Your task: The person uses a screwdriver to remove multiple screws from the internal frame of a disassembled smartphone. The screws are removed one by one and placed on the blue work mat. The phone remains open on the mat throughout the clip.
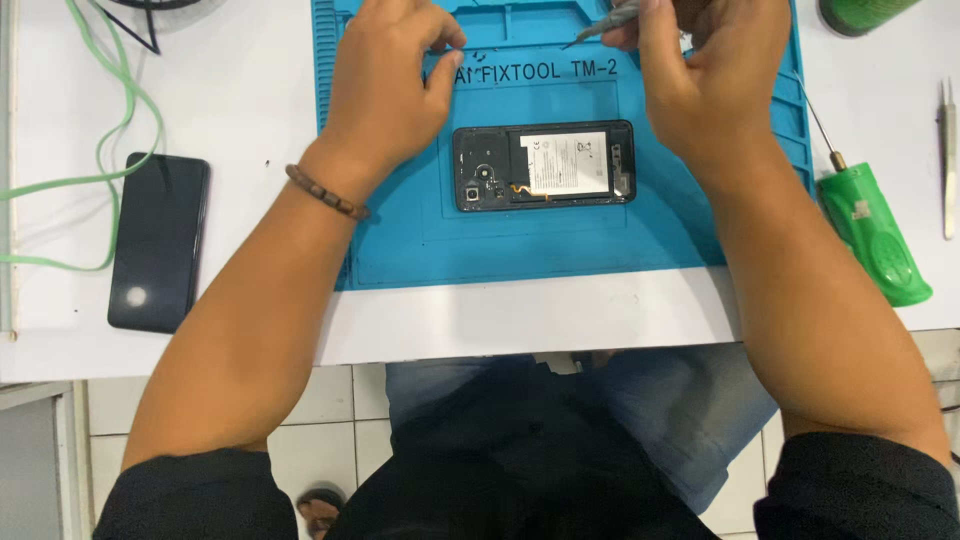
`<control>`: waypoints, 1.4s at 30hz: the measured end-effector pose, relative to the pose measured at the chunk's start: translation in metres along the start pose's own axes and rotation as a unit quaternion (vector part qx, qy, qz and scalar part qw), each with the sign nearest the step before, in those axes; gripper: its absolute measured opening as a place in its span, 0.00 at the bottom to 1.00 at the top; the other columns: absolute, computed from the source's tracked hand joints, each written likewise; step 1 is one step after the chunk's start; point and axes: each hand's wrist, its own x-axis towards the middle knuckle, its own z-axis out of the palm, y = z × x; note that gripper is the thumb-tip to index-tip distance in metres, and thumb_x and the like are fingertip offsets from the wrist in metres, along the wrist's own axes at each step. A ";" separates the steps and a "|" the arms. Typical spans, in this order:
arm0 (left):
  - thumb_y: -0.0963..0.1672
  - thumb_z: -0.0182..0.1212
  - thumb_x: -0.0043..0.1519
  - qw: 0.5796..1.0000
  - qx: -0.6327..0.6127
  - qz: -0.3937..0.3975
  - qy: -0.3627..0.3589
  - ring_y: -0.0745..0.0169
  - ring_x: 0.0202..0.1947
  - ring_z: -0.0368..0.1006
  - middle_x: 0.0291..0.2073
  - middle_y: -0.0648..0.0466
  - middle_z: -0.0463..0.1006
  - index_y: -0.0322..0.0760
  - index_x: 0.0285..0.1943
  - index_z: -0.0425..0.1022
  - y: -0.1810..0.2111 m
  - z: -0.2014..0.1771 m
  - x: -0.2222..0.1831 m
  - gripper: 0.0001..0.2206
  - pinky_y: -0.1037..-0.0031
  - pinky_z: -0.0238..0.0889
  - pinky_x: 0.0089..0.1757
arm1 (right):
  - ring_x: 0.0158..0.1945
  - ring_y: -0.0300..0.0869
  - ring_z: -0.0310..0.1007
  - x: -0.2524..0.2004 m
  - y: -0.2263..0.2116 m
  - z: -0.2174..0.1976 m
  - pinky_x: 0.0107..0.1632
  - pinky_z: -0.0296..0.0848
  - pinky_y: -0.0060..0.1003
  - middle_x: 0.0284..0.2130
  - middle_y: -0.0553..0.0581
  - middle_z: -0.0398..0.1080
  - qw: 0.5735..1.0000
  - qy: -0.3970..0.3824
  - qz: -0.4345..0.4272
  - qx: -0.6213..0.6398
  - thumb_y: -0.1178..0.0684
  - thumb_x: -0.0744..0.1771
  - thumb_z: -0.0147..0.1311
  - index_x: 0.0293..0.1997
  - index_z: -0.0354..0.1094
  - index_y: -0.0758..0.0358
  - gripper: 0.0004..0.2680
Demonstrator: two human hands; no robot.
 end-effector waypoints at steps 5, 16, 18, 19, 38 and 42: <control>0.36 0.66 0.64 0.998 0.019 0.062 0.003 0.45 0.44 0.67 0.42 0.47 0.71 0.33 0.44 0.76 0.016 0.000 0.001 0.04 0.57 0.61 0.40 | 0.42 0.57 0.86 -0.011 0.009 0.003 0.44 0.83 0.43 0.36 0.69 0.73 0.996 0.044 0.063 -0.054 0.72 0.77 0.48 0.44 0.67 0.80 0.06; 0.38 0.67 0.65 0.997 0.031 0.059 -0.036 0.46 0.46 0.64 0.49 0.45 0.69 0.30 0.51 0.82 0.023 -0.014 -0.004 0.07 0.55 0.60 0.45 | 0.49 0.66 0.83 -0.018 0.005 0.005 0.51 0.80 0.48 0.50 0.81 0.72 0.998 -0.004 0.057 -0.030 0.77 0.76 0.49 0.62 0.44 0.72 0.14; 0.39 0.69 0.66 0.997 0.032 0.062 -0.033 0.45 0.48 0.65 0.50 0.44 0.68 0.30 0.50 0.83 0.024 -0.011 -0.003 0.06 0.54 0.61 0.47 | 0.47 0.67 0.84 -0.020 0.008 0.005 0.49 0.76 0.47 0.50 0.82 0.72 0.997 -0.009 0.056 -0.046 0.77 0.76 0.49 0.62 0.45 0.73 0.14; 0.39 0.69 0.66 0.997 0.038 0.060 -0.032 0.45 0.49 0.65 0.50 0.45 0.69 0.32 0.49 0.82 0.024 -0.010 -0.004 0.05 0.55 0.60 0.47 | 0.49 0.67 0.82 -0.021 0.010 0.005 0.50 0.75 0.48 0.50 0.82 0.72 0.998 -0.010 0.051 -0.039 0.76 0.76 0.50 0.63 0.45 0.72 0.15; 0.39 0.70 0.65 0.998 0.042 0.034 -0.035 0.45 0.51 0.64 0.50 0.50 0.70 0.40 0.39 0.80 0.028 0.008 0.001 0.04 0.53 0.54 0.46 | 0.48 0.62 0.81 -0.027 0.007 0.005 0.49 0.73 0.49 0.46 0.74 0.73 0.995 -0.013 0.038 -0.094 0.72 0.77 0.57 0.58 0.58 0.79 0.08; 0.38 0.72 0.61 0.997 0.061 0.052 -0.012 0.45 0.47 0.65 0.46 0.51 0.73 0.37 0.36 0.78 0.026 0.017 0.002 0.06 0.55 0.53 0.41 | 0.50 0.66 0.84 -0.024 0.000 0.012 0.52 0.78 0.50 0.46 0.77 0.72 0.997 -0.011 0.043 -0.062 0.74 0.77 0.55 0.58 0.51 0.78 0.11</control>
